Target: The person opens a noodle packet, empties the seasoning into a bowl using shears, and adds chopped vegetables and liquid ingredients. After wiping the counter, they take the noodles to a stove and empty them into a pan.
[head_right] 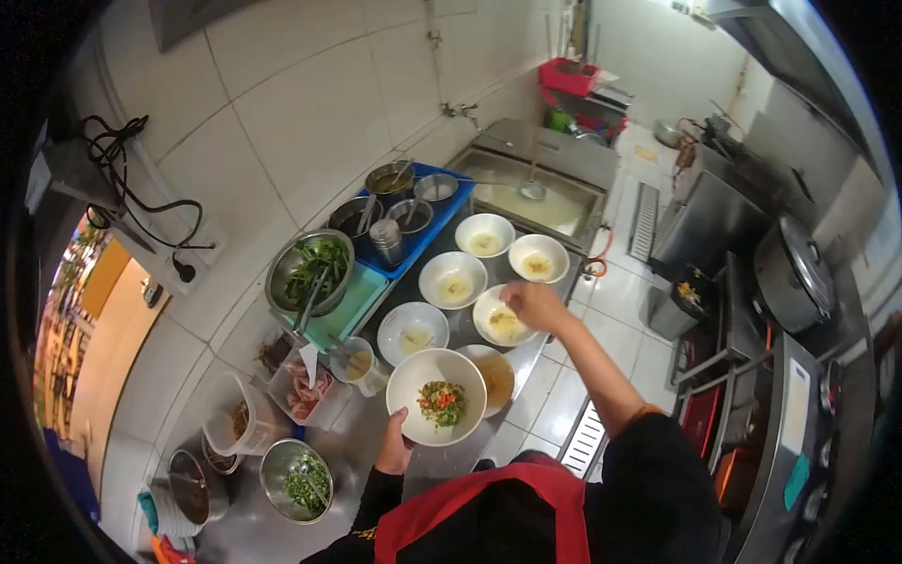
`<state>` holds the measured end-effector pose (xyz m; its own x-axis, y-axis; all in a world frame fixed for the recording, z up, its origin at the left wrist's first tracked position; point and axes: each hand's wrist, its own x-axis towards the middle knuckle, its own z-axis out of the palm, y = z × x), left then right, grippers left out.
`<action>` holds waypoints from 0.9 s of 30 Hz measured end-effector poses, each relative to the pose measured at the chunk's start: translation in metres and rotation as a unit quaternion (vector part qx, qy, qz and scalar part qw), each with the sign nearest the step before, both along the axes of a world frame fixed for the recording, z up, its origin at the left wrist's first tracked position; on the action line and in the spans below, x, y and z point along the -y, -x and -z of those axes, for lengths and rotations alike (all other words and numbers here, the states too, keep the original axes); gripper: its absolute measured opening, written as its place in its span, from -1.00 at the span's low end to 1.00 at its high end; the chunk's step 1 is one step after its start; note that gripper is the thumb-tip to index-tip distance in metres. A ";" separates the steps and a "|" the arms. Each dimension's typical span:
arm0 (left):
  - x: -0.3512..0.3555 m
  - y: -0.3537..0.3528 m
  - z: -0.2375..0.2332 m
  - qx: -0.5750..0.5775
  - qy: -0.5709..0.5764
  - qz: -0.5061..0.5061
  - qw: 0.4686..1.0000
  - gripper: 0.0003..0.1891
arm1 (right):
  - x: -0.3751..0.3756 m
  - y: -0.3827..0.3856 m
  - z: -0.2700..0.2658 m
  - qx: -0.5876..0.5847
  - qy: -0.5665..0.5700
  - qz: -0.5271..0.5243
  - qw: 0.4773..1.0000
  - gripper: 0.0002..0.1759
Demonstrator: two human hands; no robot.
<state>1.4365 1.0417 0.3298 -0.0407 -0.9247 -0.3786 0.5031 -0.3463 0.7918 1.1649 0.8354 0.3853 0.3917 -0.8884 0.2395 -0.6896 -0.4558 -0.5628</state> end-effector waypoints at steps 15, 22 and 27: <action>0.109 0.120 -0.038 -0.015 0.018 -0.361 0.932 -0.43 | 0.399 -0.121 0.018 -0.286 0.235 -0.277 0.887 -0.88; 0.159 0.142 -0.052 0.019 0.019 -0.403 0.915 -0.40 | 0.422 -0.123 0.012 -0.331 0.298 -0.385 0.808 -0.82; 0.179 0.164 -0.050 0.000 0.034 -0.444 0.895 -0.41 | 0.426 -0.127 0.021 -0.374 0.256 -0.416 0.788 -0.77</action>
